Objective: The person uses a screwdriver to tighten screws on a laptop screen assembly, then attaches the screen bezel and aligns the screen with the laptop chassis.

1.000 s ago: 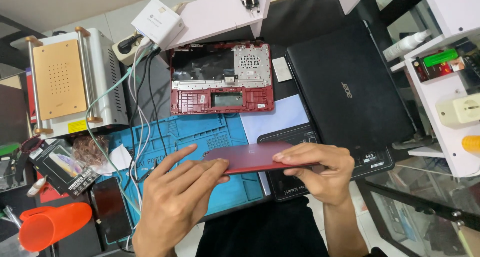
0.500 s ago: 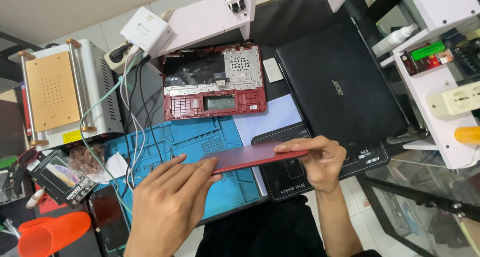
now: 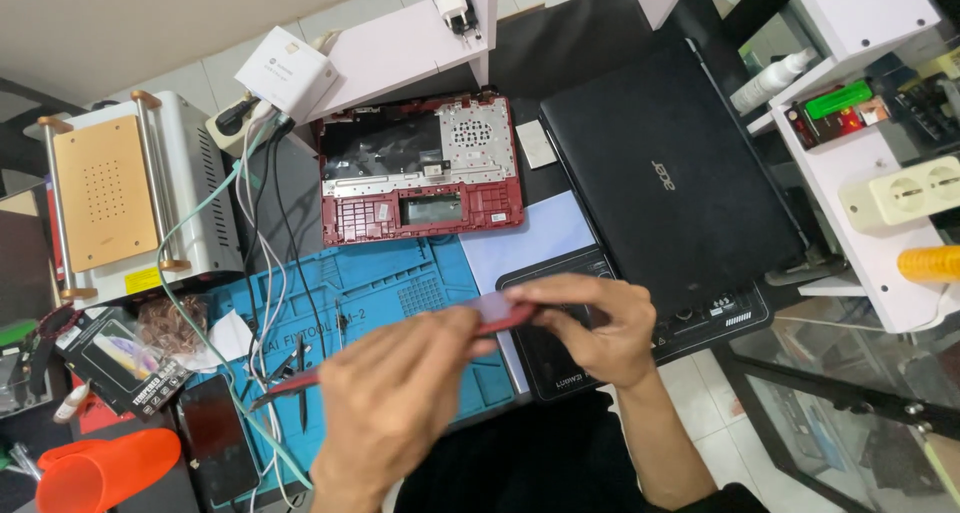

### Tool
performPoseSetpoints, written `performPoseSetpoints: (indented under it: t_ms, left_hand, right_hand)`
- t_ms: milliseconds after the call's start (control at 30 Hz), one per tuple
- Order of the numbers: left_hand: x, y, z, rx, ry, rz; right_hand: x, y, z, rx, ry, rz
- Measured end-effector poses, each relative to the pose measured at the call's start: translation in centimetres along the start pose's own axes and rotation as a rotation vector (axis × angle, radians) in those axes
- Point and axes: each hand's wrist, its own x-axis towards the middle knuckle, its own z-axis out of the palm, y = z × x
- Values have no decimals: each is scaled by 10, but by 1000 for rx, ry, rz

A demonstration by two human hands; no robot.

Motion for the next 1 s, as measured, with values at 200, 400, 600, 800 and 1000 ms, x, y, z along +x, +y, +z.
performPoseSetpoints:
  t_ms: [200, 400, 600, 800, 1000]
  left_hand:
    - [-58, -28, -41, -21, 339, -498]
    - [-85, -54, -17, -228, 601, -553]
    - [-109, -74, -7, -628, 652, -439]
    - [-150, -112, 15, -680, 752, -480]
    - [-158, -142, 31, -667, 799, -676]
  right_hand:
    - [15, -10, -20, -413, -7, 82]
    - [-14, 20, -38, 39, 47, 174]
    - [-23, 16, -31, 272, 42, 115]
    - [-30, 31, -26, 431, 82, 138]
    - [-30, 45, -28, 312, -42, 445]
